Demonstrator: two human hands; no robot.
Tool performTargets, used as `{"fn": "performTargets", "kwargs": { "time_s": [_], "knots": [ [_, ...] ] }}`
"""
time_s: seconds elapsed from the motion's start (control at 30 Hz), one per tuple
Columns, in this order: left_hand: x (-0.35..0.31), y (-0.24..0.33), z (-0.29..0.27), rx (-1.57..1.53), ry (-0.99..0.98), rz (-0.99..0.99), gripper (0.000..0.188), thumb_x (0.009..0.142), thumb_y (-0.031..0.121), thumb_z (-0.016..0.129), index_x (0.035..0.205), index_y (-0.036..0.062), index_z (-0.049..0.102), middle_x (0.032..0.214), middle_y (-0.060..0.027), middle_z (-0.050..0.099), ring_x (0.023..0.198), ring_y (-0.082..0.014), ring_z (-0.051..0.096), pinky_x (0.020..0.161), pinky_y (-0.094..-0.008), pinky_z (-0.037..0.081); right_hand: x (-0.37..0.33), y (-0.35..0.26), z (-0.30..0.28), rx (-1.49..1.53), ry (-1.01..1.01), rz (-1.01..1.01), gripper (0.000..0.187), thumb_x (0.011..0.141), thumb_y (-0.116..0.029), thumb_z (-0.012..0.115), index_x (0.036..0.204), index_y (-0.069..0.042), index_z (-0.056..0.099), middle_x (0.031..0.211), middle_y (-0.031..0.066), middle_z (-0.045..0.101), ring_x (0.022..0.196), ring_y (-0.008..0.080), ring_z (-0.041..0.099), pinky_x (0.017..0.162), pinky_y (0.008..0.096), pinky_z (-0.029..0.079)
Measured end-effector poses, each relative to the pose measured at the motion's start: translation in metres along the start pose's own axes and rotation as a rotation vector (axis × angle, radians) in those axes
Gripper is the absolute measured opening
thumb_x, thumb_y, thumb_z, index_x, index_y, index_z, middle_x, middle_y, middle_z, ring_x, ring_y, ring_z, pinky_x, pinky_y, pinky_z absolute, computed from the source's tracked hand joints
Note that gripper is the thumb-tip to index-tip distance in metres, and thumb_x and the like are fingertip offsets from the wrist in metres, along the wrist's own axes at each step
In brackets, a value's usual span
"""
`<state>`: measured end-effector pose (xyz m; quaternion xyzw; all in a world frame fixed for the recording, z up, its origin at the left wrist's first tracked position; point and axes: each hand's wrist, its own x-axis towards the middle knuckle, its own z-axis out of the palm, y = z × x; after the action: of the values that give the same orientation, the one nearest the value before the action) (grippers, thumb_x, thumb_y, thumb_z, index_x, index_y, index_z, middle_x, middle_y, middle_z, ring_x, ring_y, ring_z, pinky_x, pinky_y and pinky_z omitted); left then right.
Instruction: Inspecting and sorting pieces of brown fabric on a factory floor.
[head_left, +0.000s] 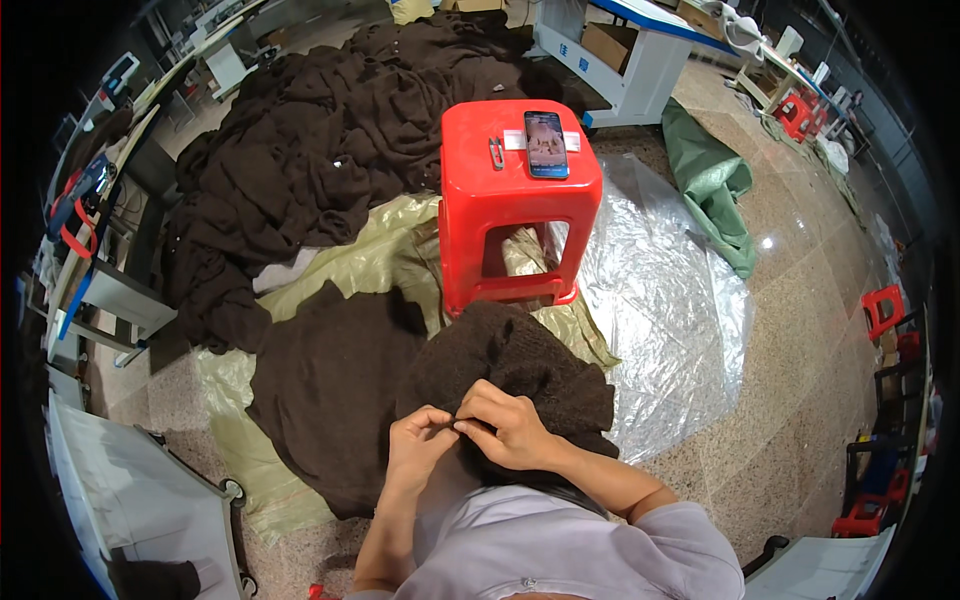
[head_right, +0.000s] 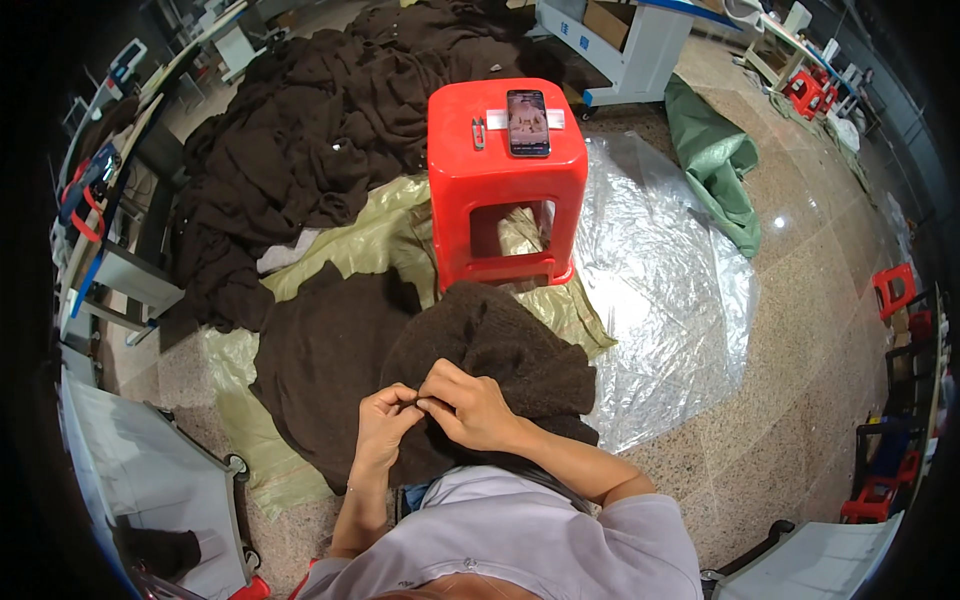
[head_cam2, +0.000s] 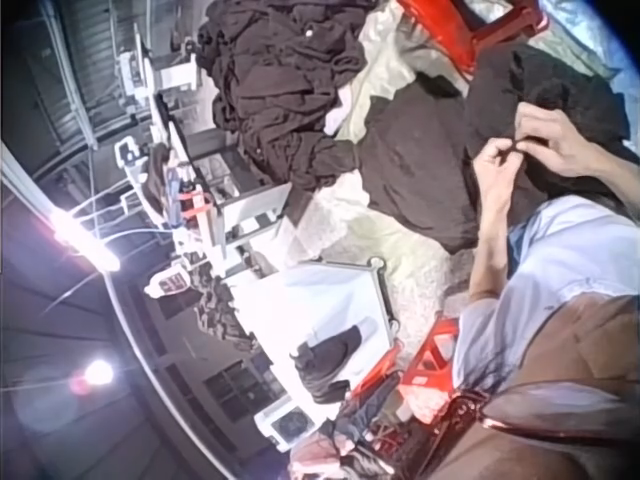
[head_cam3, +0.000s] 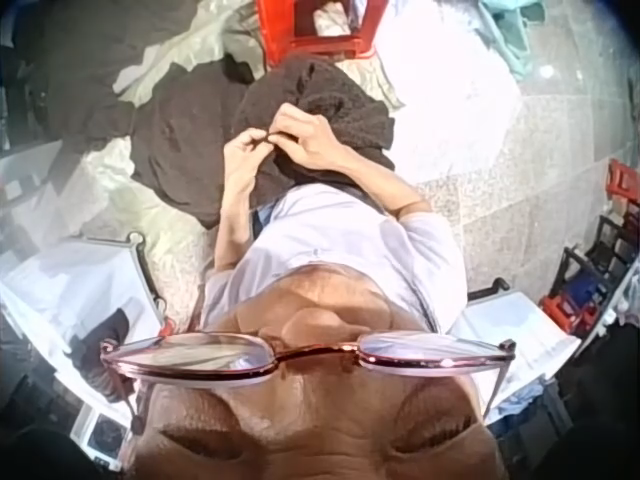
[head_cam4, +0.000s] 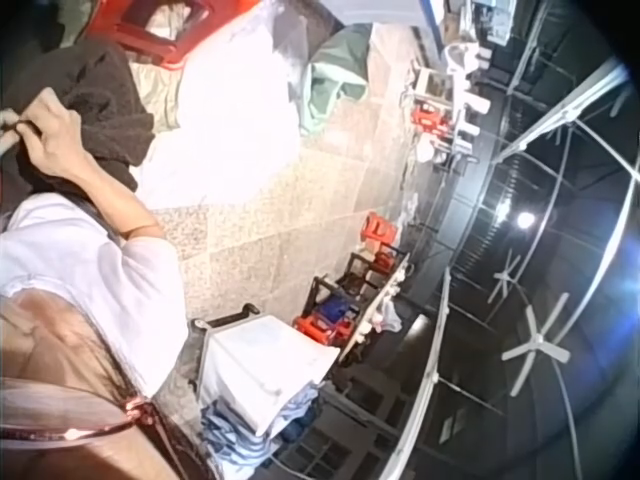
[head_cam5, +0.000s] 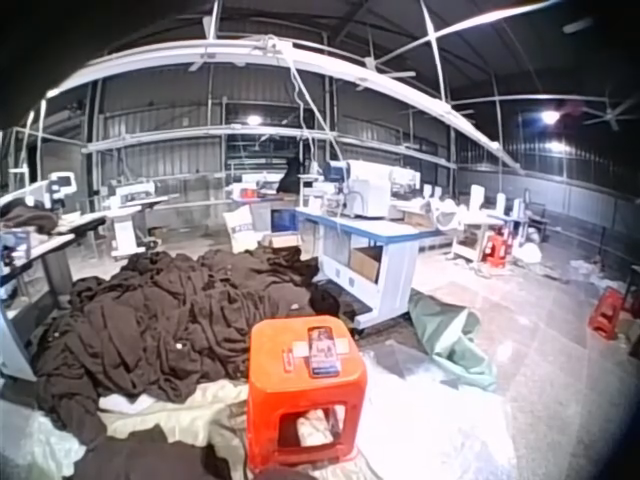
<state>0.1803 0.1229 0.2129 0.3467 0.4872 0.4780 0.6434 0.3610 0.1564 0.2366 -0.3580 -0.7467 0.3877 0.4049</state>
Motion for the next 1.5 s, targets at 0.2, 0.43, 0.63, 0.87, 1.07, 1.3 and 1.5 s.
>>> {"fn": "performTargets", "kwargs": {
  "time_s": [0.2,0.43,0.63,0.87,1.07,1.3,1.5],
  "knots": [
    [-0.002,-0.006,0.028,-0.209,0.239,0.227,0.015,0.084,-0.011,0.058,0.092,-0.0029,0.068,0.088,-0.0049,0.066,0.081,-0.0103,0.061,0.077,-0.0217,0.046,-0.001,-0.006,0.005,0.023,0.026,-0.016,0.009,0.084,0.000,0.068,0.090,-0.001,0.063,0.082,0.0103,0.058,0.069,0.0255,0.060,0.056,0.0334,0.046],
    [0.006,0.011,0.015,0.014,0.334,0.209,0.025,0.077,-0.016,0.055,0.091,-0.0033,0.071,0.084,-0.0004,0.064,0.072,-0.0059,0.055,0.069,-0.0192,0.043,0.001,-0.010,-0.022,0.000,-0.192,0.009,0.033,0.080,-0.018,0.080,0.100,0.000,0.061,0.092,0.0108,0.060,0.080,0.0300,0.062,0.067,0.0350,0.051],
    [-0.002,0.035,-0.024,-0.374,-0.020,0.023,0.008,0.083,-0.003,0.061,0.089,-0.0022,0.066,0.087,-0.0047,0.065,0.077,-0.0107,0.061,0.076,-0.0229,0.048,-0.013,0.026,-0.073,-0.126,-0.129,0.235,0.024,0.075,0.006,0.069,0.098,-0.002,0.065,0.092,0.0143,0.062,0.089,0.0335,0.063,0.077,0.0368,0.050],
    [-0.002,0.029,-0.014,-0.483,0.128,-0.033,0.010,0.092,0.007,0.063,0.099,0.0007,0.067,0.092,-0.0046,0.070,0.080,-0.0104,0.064,0.077,-0.0234,0.050,-0.013,0.009,-0.073,-0.038,0.273,0.339,0.032,0.074,0.012,0.059,0.102,0.000,0.067,0.096,0.0139,0.068,0.092,0.0234,0.068,0.083,0.0299,0.051],
    [0.008,0.038,0.019,0.035,0.089,0.234,0.004,0.087,-0.007,0.065,0.088,-0.0043,0.067,0.087,-0.0013,0.062,0.078,-0.0060,0.054,0.072,-0.0197,0.042,-0.010,-0.020,-0.045,-0.068,0.087,-0.172,0.038,0.064,0.012,0.066,0.100,0.000,0.067,0.096,0.0136,0.069,0.086,0.0298,0.069,0.076,0.0356,0.056],
    [-0.004,0.025,0.026,-0.341,-0.060,-0.018,0.007,0.089,0.001,0.067,0.094,-0.0035,0.067,0.087,-0.0057,0.069,0.076,-0.0092,0.062,0.074,-0.0219,0.049,-0.012,-0.012,-0.013,-0.182,0.206,-0.393,0.038,0.066,0.006,0.072,0.103,-0.001,0.065,0.094,0.0108,0.066,0.078,0.0263,0.068,0.065,0.0336,0.057],
    [-0.006,0.024,0.033,-0.291,0.062,0.059,0.007,0.088,0.000,0.069,0.094,-0.0032,0.067,0.087,-0.0070,0.069,0.077,-0.0105,0.064,0.074,-0.0224,0.051,-0.008,-0.010,-0.012,-0.259,0.199,-0.403,0.041,0.059,0.008,0.074,0.098,0.000,0.067,0.091,0.0114,0.064,0.076,0.0264,0.067,0.063,0.0335,0.056]
  ]
}}
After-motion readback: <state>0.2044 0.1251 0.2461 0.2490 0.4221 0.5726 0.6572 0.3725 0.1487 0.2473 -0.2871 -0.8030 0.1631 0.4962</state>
